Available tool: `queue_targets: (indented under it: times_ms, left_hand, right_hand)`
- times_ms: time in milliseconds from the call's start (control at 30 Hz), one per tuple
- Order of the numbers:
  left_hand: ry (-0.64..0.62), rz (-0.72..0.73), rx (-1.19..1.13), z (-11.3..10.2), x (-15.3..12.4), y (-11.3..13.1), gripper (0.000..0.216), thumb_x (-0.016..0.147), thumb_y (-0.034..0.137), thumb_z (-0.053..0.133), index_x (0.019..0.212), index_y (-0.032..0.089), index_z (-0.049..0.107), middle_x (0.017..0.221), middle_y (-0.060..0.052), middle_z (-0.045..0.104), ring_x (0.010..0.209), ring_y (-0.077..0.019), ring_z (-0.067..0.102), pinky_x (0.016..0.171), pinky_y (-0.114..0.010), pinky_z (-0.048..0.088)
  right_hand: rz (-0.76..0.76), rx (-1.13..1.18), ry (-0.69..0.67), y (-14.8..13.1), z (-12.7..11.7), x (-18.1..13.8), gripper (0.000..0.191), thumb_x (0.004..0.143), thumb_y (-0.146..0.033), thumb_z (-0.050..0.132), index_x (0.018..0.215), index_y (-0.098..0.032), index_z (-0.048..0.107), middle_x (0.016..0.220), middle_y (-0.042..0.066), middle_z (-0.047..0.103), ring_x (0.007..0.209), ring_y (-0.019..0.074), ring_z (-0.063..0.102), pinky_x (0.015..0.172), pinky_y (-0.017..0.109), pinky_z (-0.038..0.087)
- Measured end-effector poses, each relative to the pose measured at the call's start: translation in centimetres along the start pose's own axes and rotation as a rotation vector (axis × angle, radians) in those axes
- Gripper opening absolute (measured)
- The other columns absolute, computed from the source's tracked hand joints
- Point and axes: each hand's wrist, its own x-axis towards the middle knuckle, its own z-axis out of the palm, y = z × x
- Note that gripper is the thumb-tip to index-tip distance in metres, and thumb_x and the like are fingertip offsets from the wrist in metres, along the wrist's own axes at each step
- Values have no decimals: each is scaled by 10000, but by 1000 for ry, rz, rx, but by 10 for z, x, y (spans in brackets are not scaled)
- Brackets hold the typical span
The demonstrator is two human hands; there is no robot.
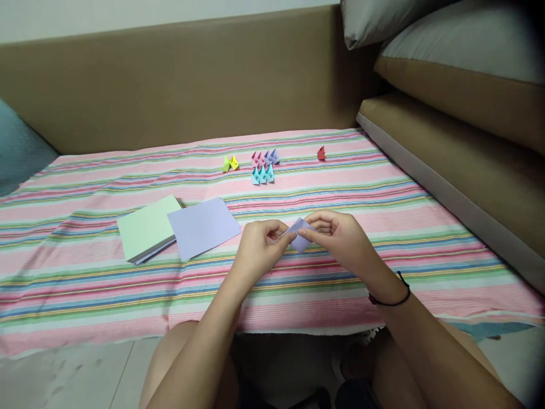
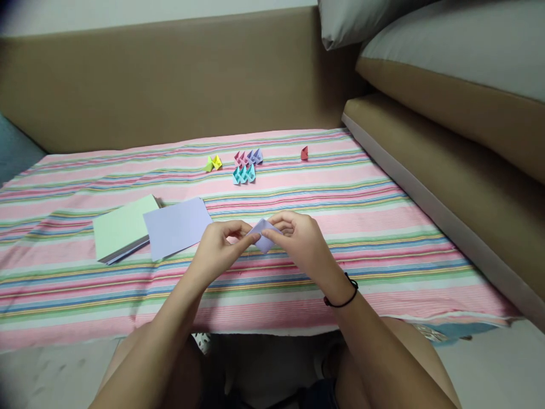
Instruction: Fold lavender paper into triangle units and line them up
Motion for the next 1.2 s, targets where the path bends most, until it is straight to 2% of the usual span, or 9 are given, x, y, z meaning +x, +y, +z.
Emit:
queue_targets:
  times_ms: [300, 433, 500, 567, 667, 833, 933, 1100, 1200]
  left_hand:
    - [14, -26, -71, -5, 4, -7, 185, 766, 307, 627, 681, 149, 672, 655, -31, 669, 623, -153, 593, 593, -251, 434]
    - [220, -58, -215, 3, 6, -12, 175, 794, 305, 607, 753, 148, 672, 733, -45, 676, 712, -161, 610, 699, -272, 466]
    - [167, -121, -413, 9, 5, -10, 212, 814, 327, 586, 786, 139, 679, 755, -59, 682, 734, -164, 623, 753, -291, 480]
    - [22, -152, -667, 15, 4, -6, 243, 823, 351, 585, 862, 137, 693, 853, -77, 698, 806, -173, 640, 814, -305, 484]
    - [-29, -107, -824, 20, 3, -1, 227, 769, 331, 670, 905, 151, 694, 919, -60, 688, 870, -167, 627, 844, -280, 471]
    - [227, -170, -708, 10, 5, -8, 183, 712, 304, 720, 659, 151, 635, 605, 37, 555, 602, -86, 521, 606, -203, 435]
    - [224, -218, -617, -1, 7, -12, 196, 695, 308, 728, 670, 136, 639, 599, 29, 571, 582, -89, 528, 577, -209, 431]
    - [177, -174, -558, -8, 6, -7, 436, 626, 299, 792, 987, 176, 581, 627, 23, 666, 547, -125, 596, 546, -235, 460]
    - [108, -89, -526, -7, 5, -3, 292, 671, 305, 764, 871, 169, 598, 639, 14, 663, 564, -115, 602, 540, -214, 455]
  right_hand:
    - [-14, 8, 16, 0, 0, 1, 197, 751, -325, 704, 862, -170, 654, 775, 53, 717, 738, 210, 687, 656, 313, 548]
    - [-130, -274, 295, 0, 7, -2, 65, 775, -230, 643, 812, -176, 650, 741, 35, 696, 672, 186, 654, 605, 301, 520]
    - [-273, -503, 427, 1, 12, -3, 44, 787, -173, 605, 787, -179, 649, 729, 30, 679, 669, 184, 628, 622, 315, 502]
    - [-419, -672, 460, 3, 18, -4, 87, 809, -146, 574, 822, -176, 655, 775, 46, 674, 735, 201, 617, 681, 341, 497]
    - [-547, -775, 360, 6, 22, -4, 141, 851, -186, 561, 959, -170, 650, 920, 87, 672, 888, 239, 599, 795, 391, 492]
    - [-637, -694, 70, 4, 18, -2, 409, 815, -290, 667, 1187, -158, 562, 1143, 108, 631, 1102, 247, 540, 971, 410, 441]
    - [-665, -679, -5, 2, 12, -1, 521, 794, -233, 689, 1273, -153, 501, 1259, 118, 583, 1198, 246, 488, 1042, 424, 392]
    - [-694, -730, -37, 0, 1, 1, 367, 848, -25, 507, 1134, -223, 622, 1317, 81, 539, 1254, 229, 442, 1061, 446, 371]
    - [-693, -662, -71, 0, -2, 0, 353, 841, -5, 492, 1071, -217, 655, 1293, 89, 544, 1218, 210, 490, 1007, 396, 439]
